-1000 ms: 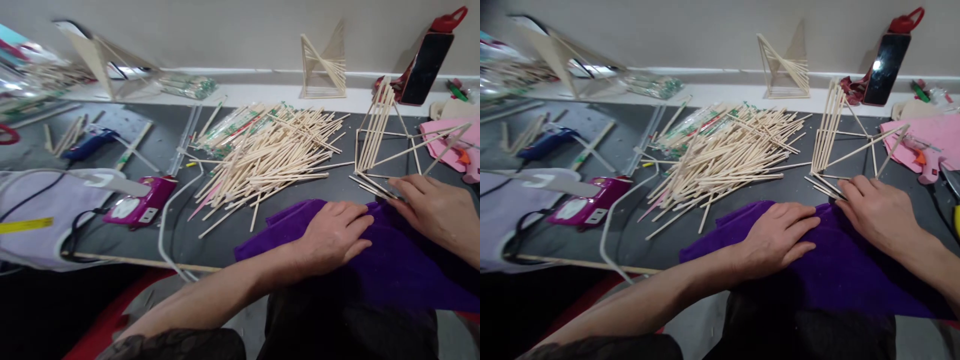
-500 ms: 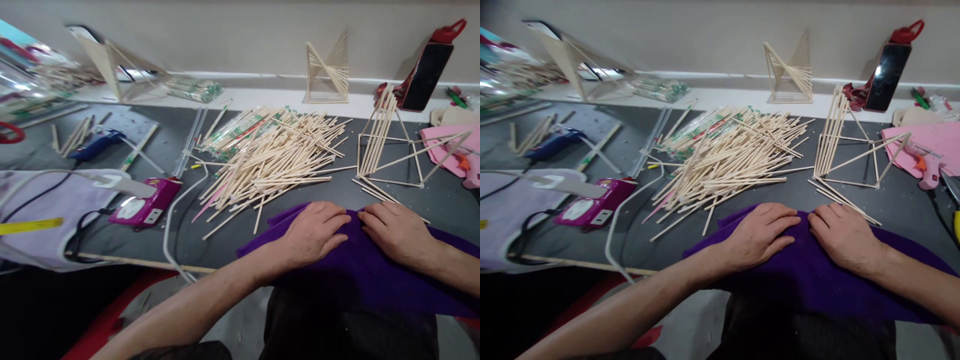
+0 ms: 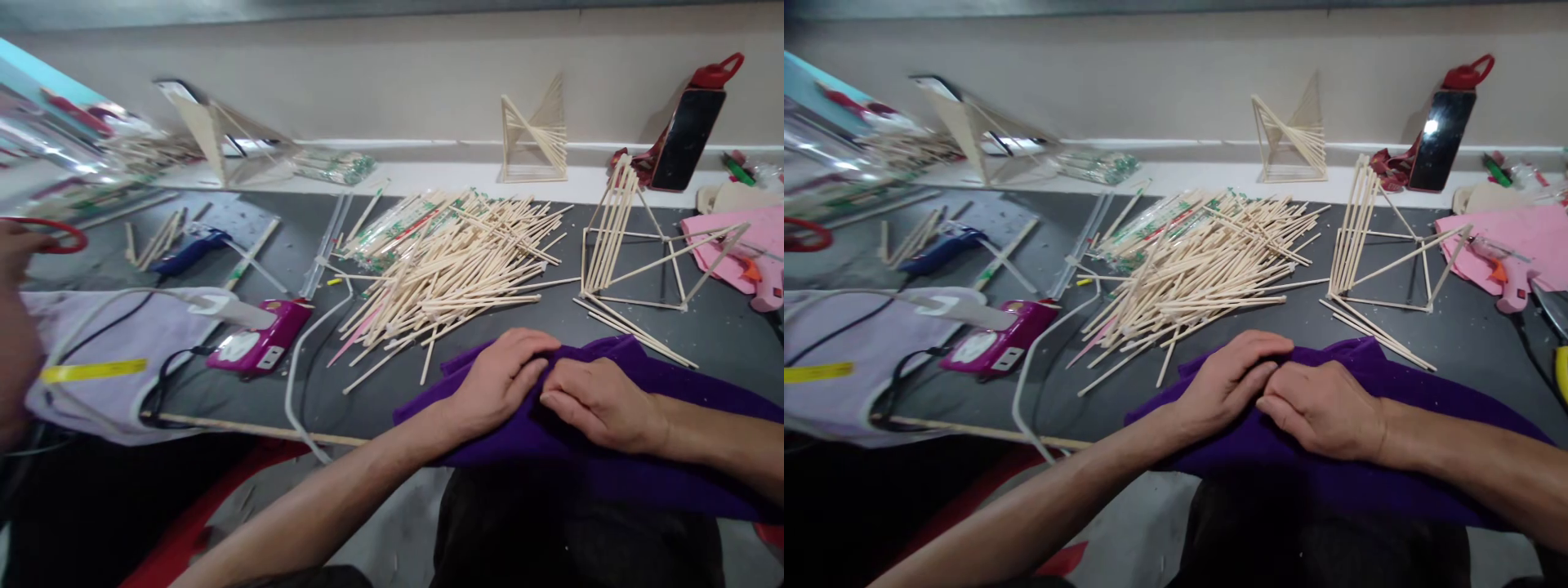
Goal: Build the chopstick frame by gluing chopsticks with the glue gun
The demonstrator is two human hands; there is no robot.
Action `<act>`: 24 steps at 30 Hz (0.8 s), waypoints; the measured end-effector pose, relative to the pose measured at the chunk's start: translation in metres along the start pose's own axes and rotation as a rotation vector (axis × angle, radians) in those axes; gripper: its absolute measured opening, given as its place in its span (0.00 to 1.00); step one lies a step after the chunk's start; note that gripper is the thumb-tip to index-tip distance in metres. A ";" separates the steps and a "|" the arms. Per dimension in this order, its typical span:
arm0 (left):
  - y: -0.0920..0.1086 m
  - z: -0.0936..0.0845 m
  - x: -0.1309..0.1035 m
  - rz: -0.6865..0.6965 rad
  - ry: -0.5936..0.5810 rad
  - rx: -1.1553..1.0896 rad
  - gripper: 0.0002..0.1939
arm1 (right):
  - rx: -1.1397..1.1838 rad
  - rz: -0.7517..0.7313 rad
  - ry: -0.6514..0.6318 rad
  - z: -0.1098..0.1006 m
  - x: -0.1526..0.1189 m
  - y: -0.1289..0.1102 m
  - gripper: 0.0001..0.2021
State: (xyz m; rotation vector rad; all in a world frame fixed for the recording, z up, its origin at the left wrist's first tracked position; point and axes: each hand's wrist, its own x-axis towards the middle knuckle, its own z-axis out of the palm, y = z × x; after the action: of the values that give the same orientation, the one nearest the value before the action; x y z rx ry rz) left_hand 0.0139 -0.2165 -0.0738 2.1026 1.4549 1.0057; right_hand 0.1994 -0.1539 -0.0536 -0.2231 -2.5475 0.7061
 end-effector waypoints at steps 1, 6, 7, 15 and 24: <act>0.003 -0.004 0.000 -0.041 0.030 -0.019 0.13 | 0.049 0.016 -0.027 0.001 -0.001 0.003 0.18; 0.017 -0.019 0.016 0.023 0.093 0.036 0.11 | 0.014 0.027 -0.083 0.005 -0.006 0.010 0.22; 0.017 -0.020 0.023 0.087 0.093 0.092 0.10 | -0.034 0.008 -0.072 0.007 -0.006 0.010 0.21; -0.014 -0.022 0.118 0.044 -0.150 0.871 0.14 | -0.277 -0.125 -0.092 0.018 -0.010 0.006 0.12; -0.051 -0.019 0.175 -0.010 -0.368 1.034 0.14 | -0.287 -0.073 -0.177 0.019 -0.007 0.009 0.11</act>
State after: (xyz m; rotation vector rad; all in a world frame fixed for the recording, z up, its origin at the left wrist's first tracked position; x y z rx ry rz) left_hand 0.0027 -0.0375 -0.0371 2.6940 1.9898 -0.2740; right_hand 0.1967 -0.1569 -0.0756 -0.1678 -2.8064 0.3440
